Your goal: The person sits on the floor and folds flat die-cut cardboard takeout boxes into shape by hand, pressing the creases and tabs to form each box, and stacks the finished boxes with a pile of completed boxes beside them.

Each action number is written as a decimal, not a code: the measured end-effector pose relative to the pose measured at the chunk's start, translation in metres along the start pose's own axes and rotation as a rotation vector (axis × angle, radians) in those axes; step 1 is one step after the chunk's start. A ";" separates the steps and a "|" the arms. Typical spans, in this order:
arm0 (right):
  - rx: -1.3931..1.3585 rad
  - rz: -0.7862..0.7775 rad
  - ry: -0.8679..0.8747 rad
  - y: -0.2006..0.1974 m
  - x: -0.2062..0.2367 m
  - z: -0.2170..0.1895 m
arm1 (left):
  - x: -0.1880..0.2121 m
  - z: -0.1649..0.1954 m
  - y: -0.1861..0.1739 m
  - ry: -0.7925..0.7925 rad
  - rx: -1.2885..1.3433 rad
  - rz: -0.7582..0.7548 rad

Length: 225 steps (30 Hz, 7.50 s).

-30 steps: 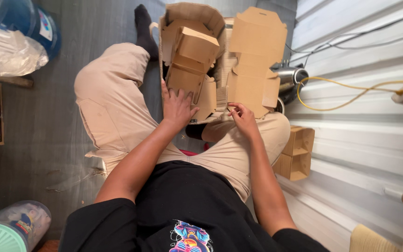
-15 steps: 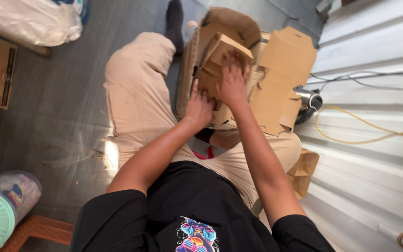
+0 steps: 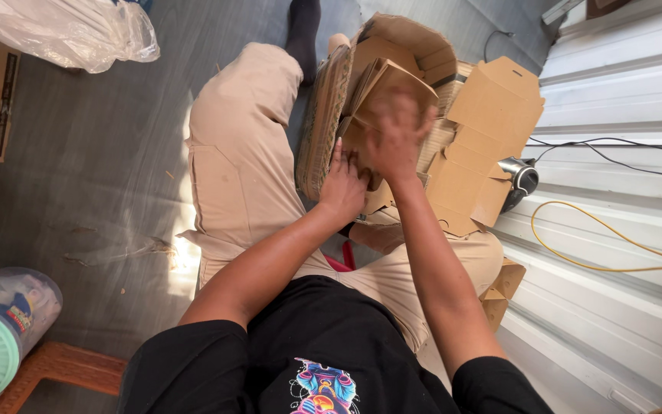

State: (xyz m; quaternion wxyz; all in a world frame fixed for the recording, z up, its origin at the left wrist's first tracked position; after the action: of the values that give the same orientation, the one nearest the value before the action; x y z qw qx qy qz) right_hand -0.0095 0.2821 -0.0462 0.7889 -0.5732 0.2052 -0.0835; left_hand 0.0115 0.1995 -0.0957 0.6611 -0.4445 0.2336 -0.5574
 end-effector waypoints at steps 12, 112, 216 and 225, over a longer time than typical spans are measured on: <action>-0.697 0.013 0.681 0.045 0.011 0.067 | 0.005 -0.001 0.006 -0.046 -0.020 -0.091; -0.686 -0.432 -0.007 0.052 0.089 -0.042 | 0.041 -0.012 -0.009 0.433 0.248 0.202; -0.638 -0.554 0.027 0.050 0.094 -0.029 | 0.038 -0.019 -0.002 0.355 0.293 0.180; -0.705 -0.548 0.066 0.053 0.091 -0.026 | 0.042 -0.021 -0.007 0.385 0.308 0.273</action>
State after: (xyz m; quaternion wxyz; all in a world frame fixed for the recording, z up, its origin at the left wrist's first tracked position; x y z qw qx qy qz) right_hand 0.0558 0.2432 -0.1231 0.4873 -0.8372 0.0869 -0.2327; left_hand 0.0021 0.1531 -0.0918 0.7335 -0.1891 0.3251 -0.5662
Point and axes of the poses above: each hand's wrist, its own x-axis away from the middle knuckle, its own y-axis out of the palm, z = x × y, the point moved 8 cm from there along -x, towards the middle knuckle, and after that the axes turned 15 degrees about x, right-handed, at the moved point
